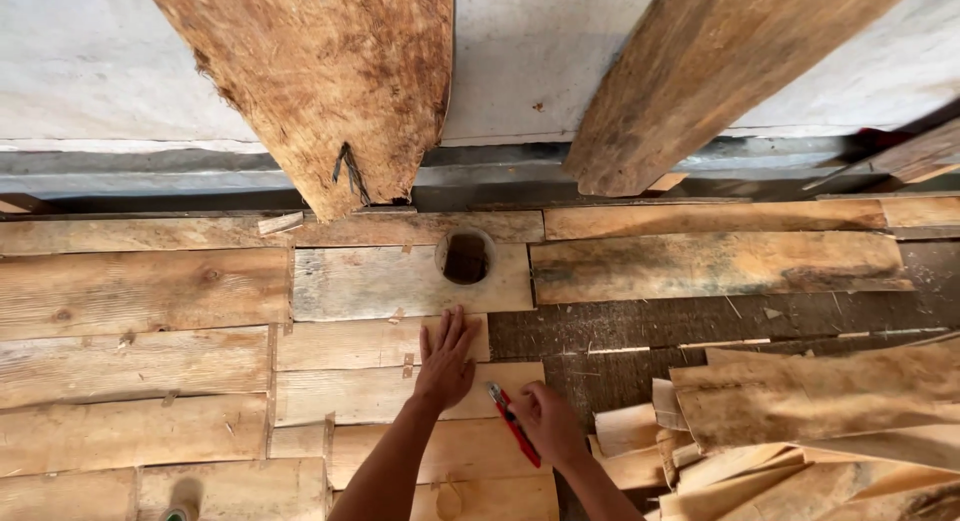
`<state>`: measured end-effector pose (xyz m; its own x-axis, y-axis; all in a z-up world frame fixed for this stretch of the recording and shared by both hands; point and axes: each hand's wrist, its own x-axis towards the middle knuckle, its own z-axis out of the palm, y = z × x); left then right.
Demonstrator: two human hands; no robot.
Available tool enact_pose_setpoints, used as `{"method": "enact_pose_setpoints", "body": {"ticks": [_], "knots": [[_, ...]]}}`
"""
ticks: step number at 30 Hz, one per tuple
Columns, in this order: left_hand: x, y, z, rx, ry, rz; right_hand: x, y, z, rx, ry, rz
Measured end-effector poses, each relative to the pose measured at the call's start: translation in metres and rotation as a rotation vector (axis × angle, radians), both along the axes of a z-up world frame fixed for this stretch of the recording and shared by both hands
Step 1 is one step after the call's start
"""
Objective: Measuring, cutting, and fitting wood panels into a floor or wall structure using a utility knife.
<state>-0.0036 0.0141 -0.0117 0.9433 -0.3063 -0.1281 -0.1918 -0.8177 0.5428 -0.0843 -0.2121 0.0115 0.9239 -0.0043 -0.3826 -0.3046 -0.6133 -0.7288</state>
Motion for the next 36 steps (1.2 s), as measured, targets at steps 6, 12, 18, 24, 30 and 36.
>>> {"method": "enact_pose_setpoints", "body": {"ticks": [6,12,18,24,30,36], "knots": [[-0.021,-0.003,-0.021,0.075,-0.088,-0.015,-0.025,0.014,0.012,-0.114,-0.205,0.177],[-0.043,-0.003,-0.021,0.139,-0.103,0.014,-0.031,0.007,-0.018,-0.086,-0.161,0.125],[-0.042,0.001,-0.008,0.147,-0.003,-0.029,-0.038,-0.029,-0.046,-0.018,-0.050,-0.063],[-0.042,0.000,-0.009,0.173,0.022,-0.045,-0.038,-0.044,-0.049,0.121,0.025,-0.239],[-0.042,0.000,-0.007,0.164,0.038,-0.043,-0.035,-0.045,-0.046,0.004,-0.047,-0.346],[-0.041,-0.003,-0.001,0.192,0.086,-0.035,-0.036,-0.039,-0.059,-0.085,-0.035,-0.217]]}}
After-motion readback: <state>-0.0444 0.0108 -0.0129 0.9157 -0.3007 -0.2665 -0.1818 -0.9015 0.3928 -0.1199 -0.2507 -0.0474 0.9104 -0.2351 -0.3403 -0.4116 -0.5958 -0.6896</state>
